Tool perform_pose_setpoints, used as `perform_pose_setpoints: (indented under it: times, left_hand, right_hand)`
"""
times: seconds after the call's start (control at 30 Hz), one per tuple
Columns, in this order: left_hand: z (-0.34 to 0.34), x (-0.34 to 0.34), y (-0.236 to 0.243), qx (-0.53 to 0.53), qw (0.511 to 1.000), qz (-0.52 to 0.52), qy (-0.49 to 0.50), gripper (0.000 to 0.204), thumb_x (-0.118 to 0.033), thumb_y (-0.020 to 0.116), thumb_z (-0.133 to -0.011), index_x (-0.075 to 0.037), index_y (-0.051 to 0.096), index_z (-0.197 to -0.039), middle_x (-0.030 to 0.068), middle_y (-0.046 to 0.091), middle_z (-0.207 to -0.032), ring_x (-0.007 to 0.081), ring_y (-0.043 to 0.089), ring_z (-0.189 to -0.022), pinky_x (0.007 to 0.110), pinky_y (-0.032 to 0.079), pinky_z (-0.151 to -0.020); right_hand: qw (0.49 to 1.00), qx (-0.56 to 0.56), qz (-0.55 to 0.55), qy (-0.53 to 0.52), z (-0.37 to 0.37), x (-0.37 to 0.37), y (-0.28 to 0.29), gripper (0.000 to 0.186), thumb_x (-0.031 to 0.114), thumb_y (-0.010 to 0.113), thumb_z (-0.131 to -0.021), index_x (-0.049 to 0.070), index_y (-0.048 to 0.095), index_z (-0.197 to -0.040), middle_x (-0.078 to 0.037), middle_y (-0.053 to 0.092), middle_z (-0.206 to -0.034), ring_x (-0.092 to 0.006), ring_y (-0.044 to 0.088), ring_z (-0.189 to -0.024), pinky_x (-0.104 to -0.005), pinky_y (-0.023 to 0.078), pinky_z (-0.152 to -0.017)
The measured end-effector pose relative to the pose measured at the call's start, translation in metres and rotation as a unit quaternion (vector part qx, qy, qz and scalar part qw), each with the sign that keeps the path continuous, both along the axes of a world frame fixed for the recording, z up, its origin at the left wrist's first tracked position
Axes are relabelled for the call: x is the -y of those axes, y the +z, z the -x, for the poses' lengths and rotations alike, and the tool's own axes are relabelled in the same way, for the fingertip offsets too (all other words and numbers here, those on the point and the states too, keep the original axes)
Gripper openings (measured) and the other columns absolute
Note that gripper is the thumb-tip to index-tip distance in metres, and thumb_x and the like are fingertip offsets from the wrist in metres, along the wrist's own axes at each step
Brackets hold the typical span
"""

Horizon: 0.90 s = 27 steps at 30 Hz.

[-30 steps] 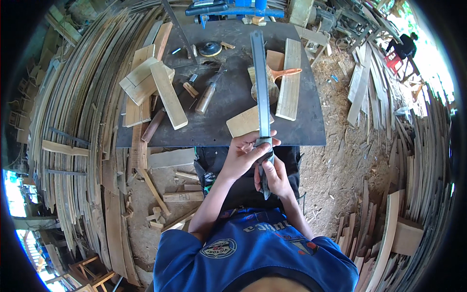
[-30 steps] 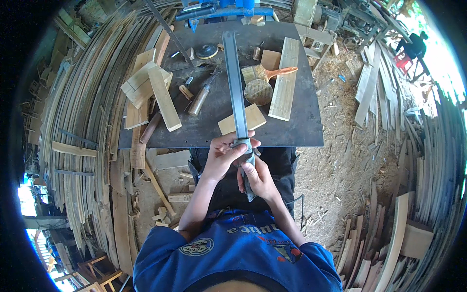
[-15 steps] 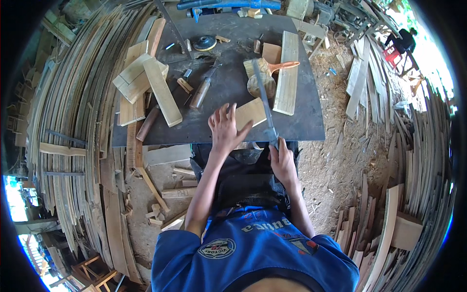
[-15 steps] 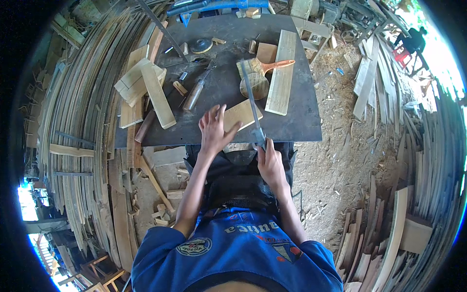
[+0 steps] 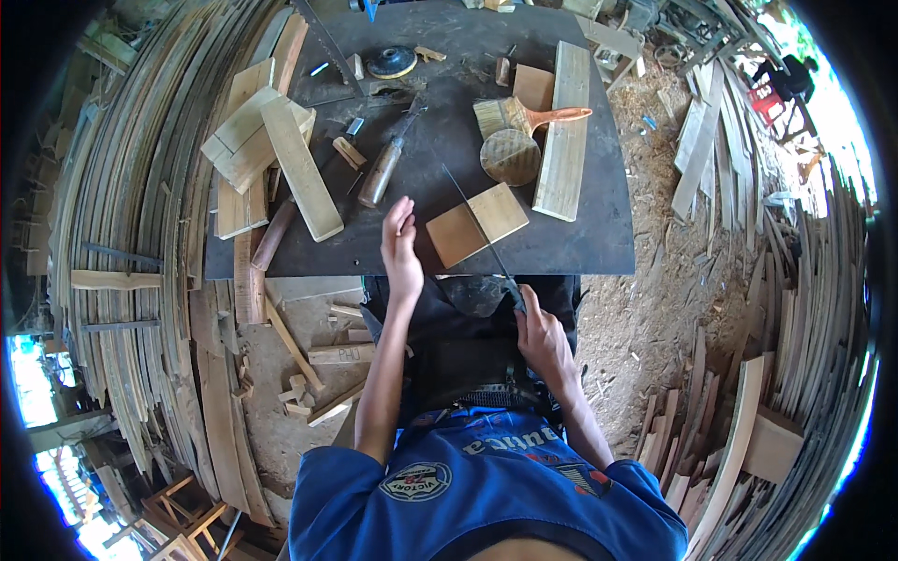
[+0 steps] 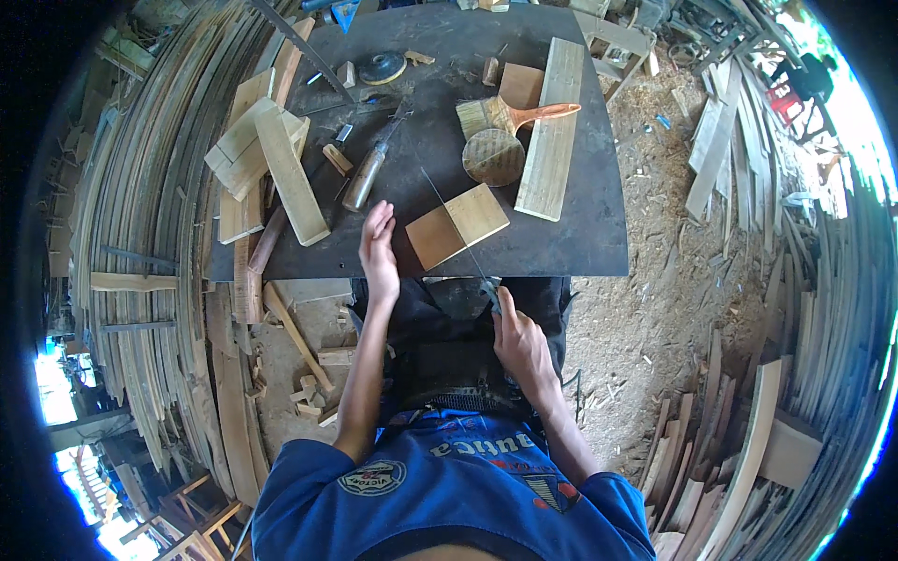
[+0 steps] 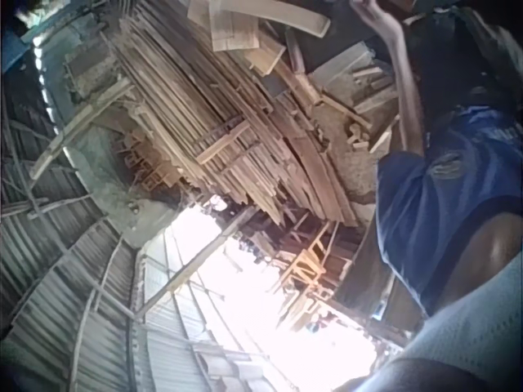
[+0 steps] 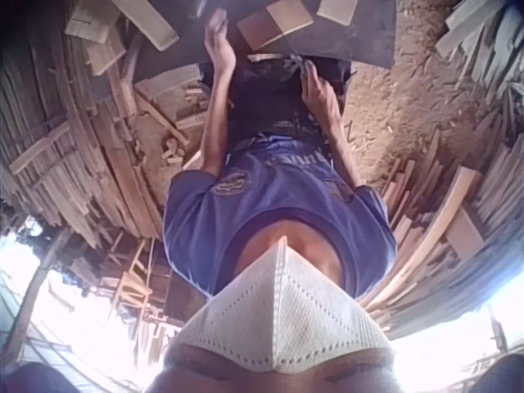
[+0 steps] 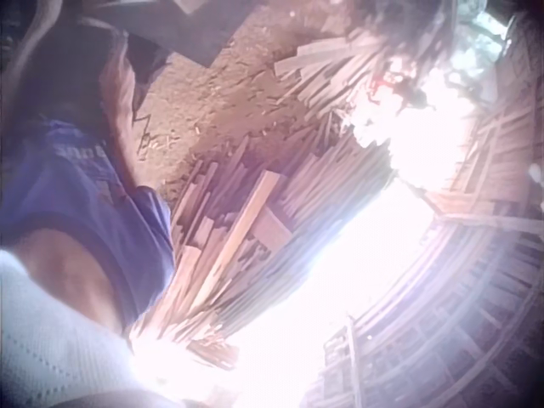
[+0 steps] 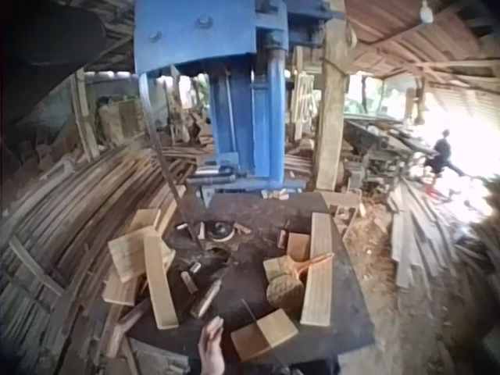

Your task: The person smooths a small wooden block with sandpaper, then uses a hand saw to cut a notch into the block. After cutting, they wipe the saw blade with a cloth and use a brush to clean the workbench and the wooden pieces.

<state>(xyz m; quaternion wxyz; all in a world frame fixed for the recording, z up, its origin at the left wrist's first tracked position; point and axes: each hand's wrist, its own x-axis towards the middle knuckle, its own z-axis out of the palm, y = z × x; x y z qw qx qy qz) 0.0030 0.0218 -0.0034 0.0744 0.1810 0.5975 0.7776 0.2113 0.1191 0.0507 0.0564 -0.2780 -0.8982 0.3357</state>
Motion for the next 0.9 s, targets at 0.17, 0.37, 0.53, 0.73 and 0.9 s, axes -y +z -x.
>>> perform_pose_setpoints:
  times: [0.17, 0.37, 0.53, 0.73, 0.9]
  left_hand:
    - [0.008, 0.006, -0.002, 0.122, 0.983, -0.138, -0.013, 0.040, -0.015, 0.039, -0.086, 0.006, 0.043, -0.120, 0.0168, 0.050, -0.117, 0.0244, 0.046, -0.114, 0.037, 0.031, -0.102]
    - [-0.010, -0.010, 0.023, -0.157, 0.939, 0.305, 0.016, 0.032, -0.012, 0.047, -0.084, -0.001, 0.050, -0.114, 0.0153, 0.055, -0.107, 0.0265, 0.052, -0.103, 0.039, 0.038, -0.091]
    - [-0.032, -0.043, 0.018, -0.326, 0.830, 0.445, 0.085, 0.037, -0.021, 0.055, -0.077, -0.008, 0.049, -0.112, 0.0119, 0.052, -0.106, 0.0308, 0.045, -0.103, 0.046, 0.031, -0.091]
    - [-0.030, -0.041, 0.013, -0.330, 0.825, 0.447, 0.106, 0.037, -0.019, 0.057, -0.075, -0.010, 0.051, -0.110, 0.0098, 0.053, -0.103, 0.0303, 0.046, -0.102, 0.045, 0.032, -0.089]
    - [-0.031, -0.045, 0.009, -0.326, 0.830, 0.434, 0.127, 0.031, -0.016, 0.057, -0.076, -0.011, 0.055, -0.107, 0.0067, 0.056, -0.100, 0.0282, 0.049, -0.097, 0.042, 0.035, -0.085]
  right_hand:
    - [1.000, -0.012, -0.028, 0.005, 0.000, 0.002, -0.001, 0.037, 0.011, 0.050, -0.085, 0.003, 0.041, -0.119, -0.024, 0.057, -0.065, -0.0401, 0.057, -0.061, -0.0480, 0.045, -0.052]
    - [0.999, -0.003, -0.047, 0.006, 0.001, 0.002, 0.007, 0.035, 0.010, 0.051, -0.085, 0.003, 0.041, -0.118, -0.023, 0.056, -0.063, -0.0395, 0.056, -0.058, -0.0476, 0.044, -0.049]
    - [1.000, 0.002, -0.024, 0.002, 0.001, 0.000, 0.005, 0.032, 0.010, 0.051, -0.084, 0.003, 0.043, -0.115, -0.022, 0.056, -0.060, -0.0387, 0.056, -0.056, -0.0478, 0.043, -0.048]
    - [1.000, 0.004, -0.028, 0.013, 0.003, 0.001, 0.007, 0.032, 0.009, 0.050, -0.084, 0.001, 0.043, -0.114, -0.020, 0.055, -0.061, -0.0375, 0.056, -0.057, -0.0461, 0.043, -0.048]
    - [0.999, 0.015, -0.022, 0.019, 0.002, -0.002, 0.013, 0.030, 0.009, 0.048, -0.085, 0.001, 0.044, -0.114, -0.018, 0.055, -0.060, -0.0352, 0.056, -0.053, -0.0433, 0.044, -0.045]
